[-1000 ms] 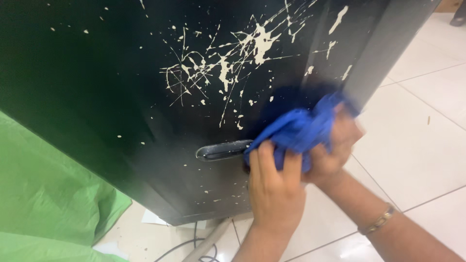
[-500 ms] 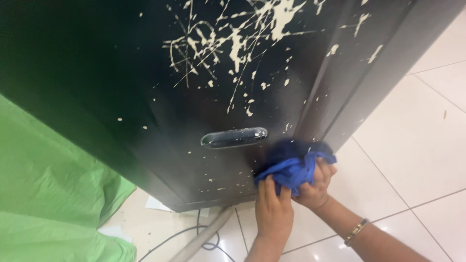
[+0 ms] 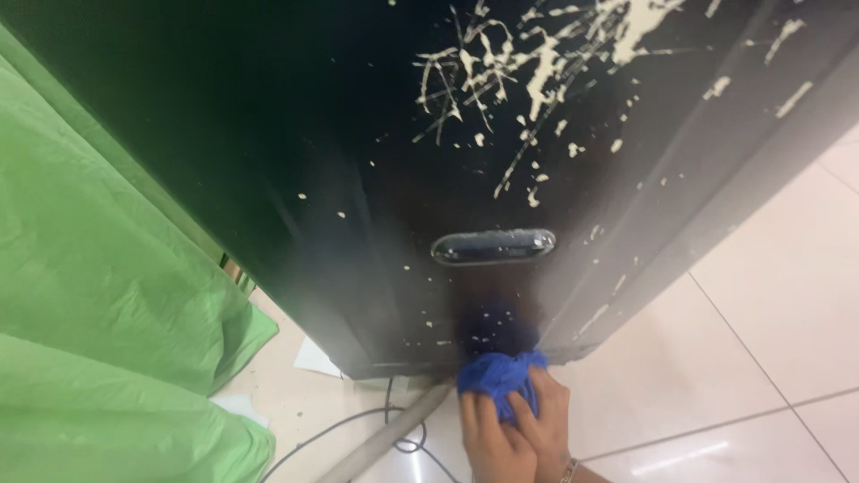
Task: The person wipes the exterior of a black refrigerator with a blue cloth, removing white paint splatters from the front and side panels. The person then cleans the top and back surfaces, including the vented rear panel.
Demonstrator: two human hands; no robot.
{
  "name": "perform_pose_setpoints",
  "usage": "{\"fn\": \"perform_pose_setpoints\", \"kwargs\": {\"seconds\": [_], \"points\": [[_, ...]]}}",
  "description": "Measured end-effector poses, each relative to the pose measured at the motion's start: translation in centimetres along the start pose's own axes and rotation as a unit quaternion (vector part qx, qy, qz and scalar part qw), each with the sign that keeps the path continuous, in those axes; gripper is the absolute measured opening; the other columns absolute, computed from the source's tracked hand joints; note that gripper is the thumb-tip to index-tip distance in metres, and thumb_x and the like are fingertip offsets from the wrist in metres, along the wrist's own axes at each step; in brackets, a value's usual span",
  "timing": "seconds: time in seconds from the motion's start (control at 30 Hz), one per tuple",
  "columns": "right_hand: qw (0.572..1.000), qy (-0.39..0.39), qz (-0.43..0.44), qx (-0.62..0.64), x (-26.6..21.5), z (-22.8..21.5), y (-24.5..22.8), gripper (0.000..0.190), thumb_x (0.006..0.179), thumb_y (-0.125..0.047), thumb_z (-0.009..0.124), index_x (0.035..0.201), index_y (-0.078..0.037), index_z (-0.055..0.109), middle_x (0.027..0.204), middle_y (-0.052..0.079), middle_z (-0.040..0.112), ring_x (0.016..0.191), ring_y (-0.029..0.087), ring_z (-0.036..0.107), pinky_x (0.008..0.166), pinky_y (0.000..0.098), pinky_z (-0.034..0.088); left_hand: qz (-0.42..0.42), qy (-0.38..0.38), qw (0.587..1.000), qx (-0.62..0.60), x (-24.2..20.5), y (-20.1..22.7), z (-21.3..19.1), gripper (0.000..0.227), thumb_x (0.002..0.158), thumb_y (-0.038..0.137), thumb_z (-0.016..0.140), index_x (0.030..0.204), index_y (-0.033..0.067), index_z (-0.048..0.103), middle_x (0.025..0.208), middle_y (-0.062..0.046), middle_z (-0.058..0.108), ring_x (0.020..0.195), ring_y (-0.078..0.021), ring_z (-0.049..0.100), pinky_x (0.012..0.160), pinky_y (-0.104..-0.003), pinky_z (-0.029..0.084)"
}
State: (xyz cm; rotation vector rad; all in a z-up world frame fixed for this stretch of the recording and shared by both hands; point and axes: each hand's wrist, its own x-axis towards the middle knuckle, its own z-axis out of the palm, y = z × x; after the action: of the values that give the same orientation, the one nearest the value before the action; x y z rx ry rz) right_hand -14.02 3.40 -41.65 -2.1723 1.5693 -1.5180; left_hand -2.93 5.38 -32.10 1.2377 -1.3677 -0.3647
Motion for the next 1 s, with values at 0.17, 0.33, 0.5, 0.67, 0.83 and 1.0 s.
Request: {"fn": "perform_pose_setpoints", "kwargs": {"seconds": [0.17, 0.33, 0.5, 0.67, 0.83, 1.0], "points": [[0.959, 0.184, -0.214, -0.016, 13.8, -4.0, -6.2, 0.043, 0.089, -0.043, 0.070, 0.119, -0.013, 0.063, 0.127, 0.014, 0.057, 0.122, 0.037, 0.053, 0.105, 0.0528, 0.040, 0.254, 0.096, 0.962, 0.009, 8.1, 5.4, -4.3, 0.049, 0.083, 0.010, 0.056, 0.131, 0.0002, 0.060, 0.131, -0.024, 0.054, 0.114, -0.0412, 0.060, 0.104, -0.051, 0.051], [0.913, 0.219, -0.289, -0.186, 20.7, -2.9, -11.0, 0.034, 0.089, -0.047, 0.062, 0.114, -0.025, 0.068, 0.134, 0.018, 0.055, 0.133, 0.042, 0.047, 0.105, 0.0615, 0.029, 0.254, 0.116, 0.958, 0.059, 14.4, 4.9, -4.9, 0.043, 0.091, 0.010, 0.053, 0.132, -0.0023, 0.057, 0.143, -0.030, 0.044, 0.129, -0.0426, 0.047, 0.114, -0.054, 0.039], [0.892, 0.178, -0.360, -0.207, 17.3, 2.2, -6.6, 0.025, 0.092, -0.052, 0.067, 0.110, -0.034, 0.068, 0.135, 0.004, 0.058, 0.132, 0.029, 0.052, 0.102, 0.0569, 0.029, 0.206, 0.110, 0.972, 0.032, 11.4, -2.8, -2.9, 0.043, 0.095, 0.008, 0.052, 0.136, -0.0051, 0.050, 0.137, -0.026, 0.043, 0.126, -0.0412, 0.049, 0.110, -0.053, 0.042], [0.891, 0.020, -0.401, -0.212, 10.3, 6.9, 0.4, 0.021, 0.087, -0.048, 0.066, 0.108, -0.042, 0.065, 0.145, -0.002, 0.058, 0.130, 0.016, 0.055, 0.099, 0.0509, 0.029, 0.095, 0.058, 0.991, 0.081, 4.8, -11.4, -0.8, 0.053, 0.082, 0.004, 0.051, 0.132, -0.0091, 0.045, 0.129, -0.028, 0.050, 0.117, -0.0461, 0.050, 0.103, -0.057, 0.037], [0.878, -0.101, -0.401, -0.239, 5.6, 8.0, 1.6, 0.032, 0.092, -0.037, 0.059, 0.123, -0.038, 0.068, 0.159, -0.005, 0.053, 0.138, 0.010, 0.050, 0.109, 0.0422, 0.034, -0.207, 0.013, 0.976, 0.068, 0.3, -13.9, 0.9, 0.058, 0.082, 0.002, 0.058, 0.134, -0.0116, 0.036, 0.123, -0.033, 0.048, 0.114, -0.0481, 0.050, 0.097, -0.054, 0.039], [0.915, -0.228, -0.306, -0.133, 5.9, 4.5, -3.0, 0.046, 0.076, -0.028, 0.067, 0.121, -0.021, 0.068, 0.152, 0.009, 0.054, 0.129, 0.026, 0.053, 0.091, 0.0568, 0.038, -0.291, 0.021, 0.956, -0.038, 2.4, -7.0, -2.3, 0.055, 0.075, -0.001, 0.063, 0.127, -0.0022, 0.049, 0.122, -0.026, 0.056, 0.117, -0.0430, 0.057, 0.101, -0.052, 0.042]]}}
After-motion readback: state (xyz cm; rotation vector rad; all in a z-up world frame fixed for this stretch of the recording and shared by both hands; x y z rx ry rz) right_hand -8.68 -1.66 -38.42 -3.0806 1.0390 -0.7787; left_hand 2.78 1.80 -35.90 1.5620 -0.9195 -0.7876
